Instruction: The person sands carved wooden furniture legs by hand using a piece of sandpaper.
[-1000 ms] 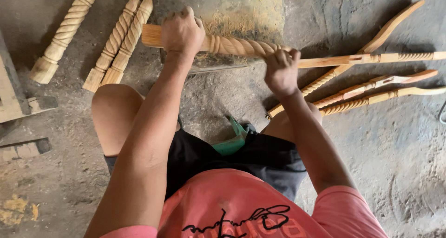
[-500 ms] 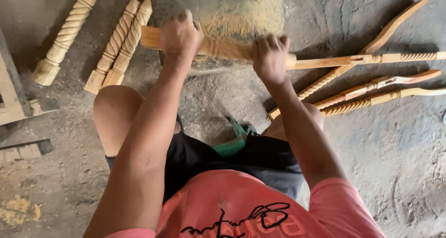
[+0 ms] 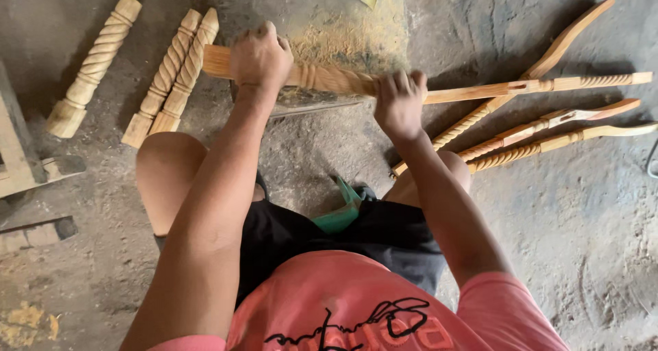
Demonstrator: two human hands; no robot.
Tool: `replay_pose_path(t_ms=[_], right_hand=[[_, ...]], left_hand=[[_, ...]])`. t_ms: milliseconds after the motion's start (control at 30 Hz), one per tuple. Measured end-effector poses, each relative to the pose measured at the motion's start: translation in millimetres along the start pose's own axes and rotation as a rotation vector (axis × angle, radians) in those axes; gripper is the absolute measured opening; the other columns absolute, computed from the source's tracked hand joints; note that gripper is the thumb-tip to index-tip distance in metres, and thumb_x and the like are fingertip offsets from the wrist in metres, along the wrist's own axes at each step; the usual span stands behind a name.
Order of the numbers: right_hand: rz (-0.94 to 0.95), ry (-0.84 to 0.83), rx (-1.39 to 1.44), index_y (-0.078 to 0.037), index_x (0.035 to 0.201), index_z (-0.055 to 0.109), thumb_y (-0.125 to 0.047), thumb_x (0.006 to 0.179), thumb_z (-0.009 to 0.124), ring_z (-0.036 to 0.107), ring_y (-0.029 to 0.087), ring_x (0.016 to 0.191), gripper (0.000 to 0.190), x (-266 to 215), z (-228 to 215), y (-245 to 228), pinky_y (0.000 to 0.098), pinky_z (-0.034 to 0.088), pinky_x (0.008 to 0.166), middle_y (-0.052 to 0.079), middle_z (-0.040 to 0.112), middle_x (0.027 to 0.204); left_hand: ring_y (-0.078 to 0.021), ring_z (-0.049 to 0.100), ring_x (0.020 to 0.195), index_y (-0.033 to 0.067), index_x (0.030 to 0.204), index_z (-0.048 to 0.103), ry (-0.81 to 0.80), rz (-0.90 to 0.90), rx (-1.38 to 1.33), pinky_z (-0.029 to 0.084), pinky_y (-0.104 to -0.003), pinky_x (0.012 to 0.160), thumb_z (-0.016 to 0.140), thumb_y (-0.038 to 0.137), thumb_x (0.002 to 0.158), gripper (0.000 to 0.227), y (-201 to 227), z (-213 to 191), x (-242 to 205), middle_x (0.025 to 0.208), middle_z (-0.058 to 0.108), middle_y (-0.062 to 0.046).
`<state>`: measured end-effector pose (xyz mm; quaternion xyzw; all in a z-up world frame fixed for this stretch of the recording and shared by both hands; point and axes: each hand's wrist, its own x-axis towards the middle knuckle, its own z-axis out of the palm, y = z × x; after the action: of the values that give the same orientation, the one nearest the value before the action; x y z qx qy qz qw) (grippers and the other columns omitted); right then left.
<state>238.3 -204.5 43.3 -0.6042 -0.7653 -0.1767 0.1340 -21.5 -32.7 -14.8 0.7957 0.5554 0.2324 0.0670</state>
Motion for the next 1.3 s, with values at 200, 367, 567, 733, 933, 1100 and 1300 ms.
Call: replay_pose_path(t_ms=[200, 367, 567, 733, 933, 1100, 1300], right_hand=[[0.132, 0.055, 0.132, -0.009, 0.1, 0.07, -0.011, 0.102, 0.068, 0.058, 0.02, 0.075, 0.004, -21, -50, 29, 0.041, 0.04, 0.09, 0.005, 0.065, 0.087], [0.235, 0.046, 0.402, -0.009, 0.092, 0.071, -0.015, 0.103, 0.075, 0.063, 0.022, 0.08, 0.013, -4, -34, 33, 0.0374, 0.041, 0.085, 0.004, 0.072, 0.09], [0.21, -0.264, 0.209, -0.013, 0.076, 0.071, -0.004, 0.099, 0.068, 0.056, 0.016, 0.057, 0.024, 47, 36, 38, 0.0397, 0.041, 0.079, 0.002, 0.066, 0.069], [0.235, -0.415, 0.368, -0.011, 0.072, 0.063, -0.008, 0.106, 0.058, 0.049, 0.01, 0.054, 0.034, 30, 21, 56, 0.038, 0.043, 0.065, 0.001, 0.06, 0.066], [0.11, -0.371, 0.197, -0.016, 0.067, 0.062, -0.017, 0.086, 0.069, 0.046, 0.015, 0.055, 0.02, 53, 48, 35, 0.042, 0.04, 0.071, 0.001, 0.058, 0.061], [-0.061, 0.043, 0.007, -0.013, 0.085, 0.068, -0.014, 0.109, 0.068, 0.048, 0.015, 0.071, 0.024, -1, 0, 28, 0.0353, 0.038, 0.083, 0.0, 0.058, 0.078], [0.179, -0.202, 0.238, -0.011, 0.09, 0.07, -0.015, 0.105, 0.066, 0.06, 0.019, 0.078, 0.016, -4, -34, 50, 0.0436, 0.038, 0.086, 0.003, 0.068, 0.087]], left_hand=[[-0.0251, 0.068, 0.061, 0.0067, 0.08, 0.068, 0.074, 0.074, 0.028, 0.057, -0.041, 0.059, 0.069, 0.018, 0.089, 0.014, 5, -13, 4, 0.071, 0.072, -0.013], [-0.03, 0.071, 0.067, 0.0072, 0.078, 0.067, 0.13, 0.066, 0.034, 0.057, -0.046, 0.062, 0.069, 0.018, 0.084, 0.013, 3, -10, 1, 0.072, 0.072, -0.014], [-0.0186, 0.065, 0.057, 0.0089, 0.079, 0.068, 0.042, 0.05, 0.07, 0.056, -0.036, 0.056, 0.068, 0.018, 0.093, 0.017, -3, 6, -3, 0.068, 0.07, -0.009], [-0.0136, 0.057, 0.047, 0.009, 0.078, 0.067, 0.008, 0.004, 0.058, 0.05, -0.031, 0.045, 0.068, 0.019, 0.093, 0.019, -1, -2, 5, 0.062, 0.067, -0.005], [-0.0123, 0.057, 0.049, 0.0112, 0.08, 0.067, -0.001, 0.007, -0.002, 0.049, -0.029, 0.047, 0.066, 0.011, 0.097, 0.017, -3, 2, 1, 0.064, 0.068, -0.004], [-0.0163, 0.06, 0.052, 0.0098, 0.079, 0.068, 0.076, 0.029, 0.041, 0.053, -0.033, 0.051, 0.068, 0.016, 0.09, 0.013, 4, -2, -3, 0.065, 0.068, -0.008], [-0.0174, 0.061, 0.05, 0.0091, 0.077, 0.067, 0.068, 0.063, 0.003, 0.053, -0.035, 0.049, 0.068, 0.016, 0.093, 0.017, -1, 3, 1, 0.065, 0.068, -0.008]])
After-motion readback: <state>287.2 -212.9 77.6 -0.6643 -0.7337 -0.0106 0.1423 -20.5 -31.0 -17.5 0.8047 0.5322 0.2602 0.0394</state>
